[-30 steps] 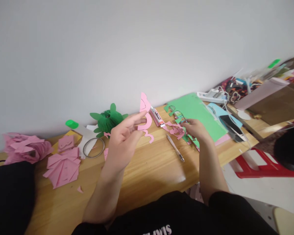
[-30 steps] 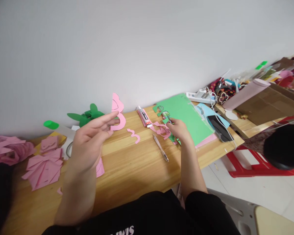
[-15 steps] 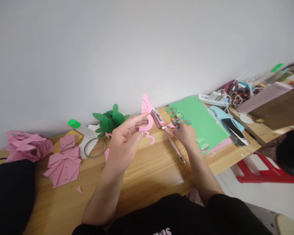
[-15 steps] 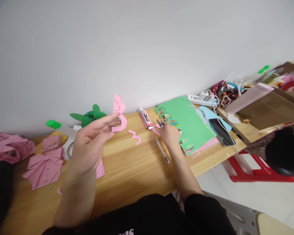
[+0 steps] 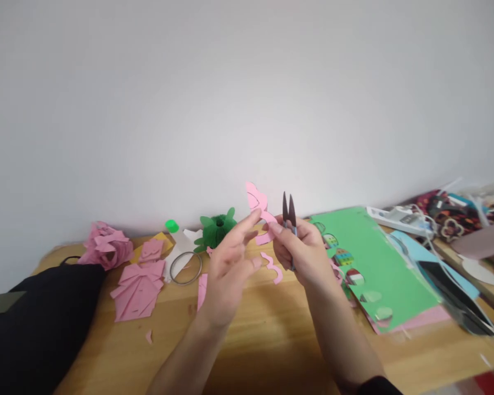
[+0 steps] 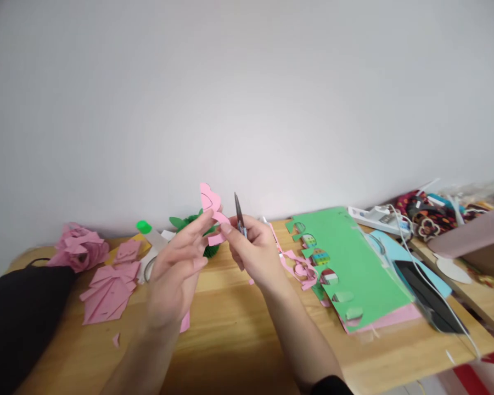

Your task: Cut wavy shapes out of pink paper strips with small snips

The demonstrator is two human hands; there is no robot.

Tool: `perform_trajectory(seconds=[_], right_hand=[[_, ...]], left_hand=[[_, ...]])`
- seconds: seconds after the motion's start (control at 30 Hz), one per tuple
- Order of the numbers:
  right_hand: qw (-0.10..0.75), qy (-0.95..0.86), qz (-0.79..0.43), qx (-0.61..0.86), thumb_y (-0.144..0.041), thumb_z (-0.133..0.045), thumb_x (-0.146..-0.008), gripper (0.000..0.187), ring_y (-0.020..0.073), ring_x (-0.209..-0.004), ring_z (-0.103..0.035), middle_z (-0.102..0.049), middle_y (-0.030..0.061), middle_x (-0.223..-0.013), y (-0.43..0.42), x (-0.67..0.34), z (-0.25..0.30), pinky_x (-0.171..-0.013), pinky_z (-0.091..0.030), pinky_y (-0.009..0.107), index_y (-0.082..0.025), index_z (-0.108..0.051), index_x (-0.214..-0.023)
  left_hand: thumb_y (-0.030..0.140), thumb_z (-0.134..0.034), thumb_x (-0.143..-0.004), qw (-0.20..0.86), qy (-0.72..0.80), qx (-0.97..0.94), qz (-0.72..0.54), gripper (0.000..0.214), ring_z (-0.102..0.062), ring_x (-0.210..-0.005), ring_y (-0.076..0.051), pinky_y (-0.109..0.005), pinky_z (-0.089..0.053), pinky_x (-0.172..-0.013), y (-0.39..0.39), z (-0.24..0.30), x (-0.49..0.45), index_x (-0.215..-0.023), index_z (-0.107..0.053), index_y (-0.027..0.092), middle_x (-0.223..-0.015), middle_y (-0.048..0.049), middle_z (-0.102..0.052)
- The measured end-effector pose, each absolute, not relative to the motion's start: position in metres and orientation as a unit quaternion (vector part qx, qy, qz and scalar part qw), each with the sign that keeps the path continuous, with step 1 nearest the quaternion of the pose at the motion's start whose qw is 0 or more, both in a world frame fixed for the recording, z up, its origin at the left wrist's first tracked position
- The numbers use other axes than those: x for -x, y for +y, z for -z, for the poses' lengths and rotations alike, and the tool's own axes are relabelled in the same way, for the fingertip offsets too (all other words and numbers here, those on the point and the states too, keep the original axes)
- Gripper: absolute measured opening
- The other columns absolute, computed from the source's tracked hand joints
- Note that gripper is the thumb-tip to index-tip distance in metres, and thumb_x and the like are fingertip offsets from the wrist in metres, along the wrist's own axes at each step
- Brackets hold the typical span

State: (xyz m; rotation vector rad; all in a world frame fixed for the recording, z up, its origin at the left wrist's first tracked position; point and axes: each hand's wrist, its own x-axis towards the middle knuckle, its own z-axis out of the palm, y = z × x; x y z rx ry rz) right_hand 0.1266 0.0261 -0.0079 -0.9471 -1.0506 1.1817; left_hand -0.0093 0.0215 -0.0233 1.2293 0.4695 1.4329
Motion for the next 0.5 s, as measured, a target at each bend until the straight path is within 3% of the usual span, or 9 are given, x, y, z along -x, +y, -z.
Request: perform_trajectory(seconds=[0.1,0.2,0.33,0.5], right_hand=[[0.611,-0.445,-0.514,0.405,-0.033,-0.07,-0.082,0.021,0.0039,-0.032,-0.025,-0.037,-0.0118,-0.039,0.031,-0.124,0.007,-0.03,-0.019,0.016,-0.018,-0.059,-0.071],[0.573,-0.474,-0.539,0.396,-0.029,-0.069,-0.082,0.018,0.0039,-0.033,-0.025,-0.037,-0.0115,-0.04,0.031,-0.126,0.008,-0.031,-0.018,0.017,-0.018,-0.06,-0.07],[0.53,-0.519,-0.546,0.388,-0.026,-0.067,-0.082,0.02,0.0039,-0.035,-0.027,-0.04,-0.0099,-0.044,0.029,-0.13,0.008,-0.031,-0.018,0.017,-0.018,-0.058,-0.066],[0.504,-0.564,-0.538,0.373,-0.021,-0.068,-0.082,0.02,0.0041,-0.037,-0.029,-0.046,-0.0078,-0.047,0.028,-0.136,0.005,-0.031,-0.018,0.018,-0.018,-0.06,-0.064]], left_hand=[[0.008,-0.059,-0.086,0.5,0.24,-0.512,-0.656,0.031,-0.054,-0.132,-0.021,-0.034,-0.045,-0.109,0.024,0.026,0.012,-0.097,-0.079,0.029,-0.132,0.0015,-0.068],[0.014,-0.063,-0.086,0.45,0.29,-0.476,-0.697,0.039,-0.065,-0.113,-0.02,-0.032,-0.053,-0.095,0.03,0.021,0.016,-0.122,-0.07,0.03,-0.116,-0.0025,-0.074],[0.019,-0.069,-0.084,0.471,0.334,-0.435,-0.691,0.026,-0.065,-0.069,-0.011,-0.024,-0.056,-0.069,0.041,0.014,0.024,-0.109,-0.073,0.026,-0.074,0.0017,-0.068],[0.013,-0.07,-0.08,0.486,0.337,-0.453,-0.668,0.018,-0.062,-0.064,-0.008,-0.018,-0.052,-0.061,0.047,0.013,0.028,-0.093,-0.078,0.023,-0.066,0.0027,-0.063]])
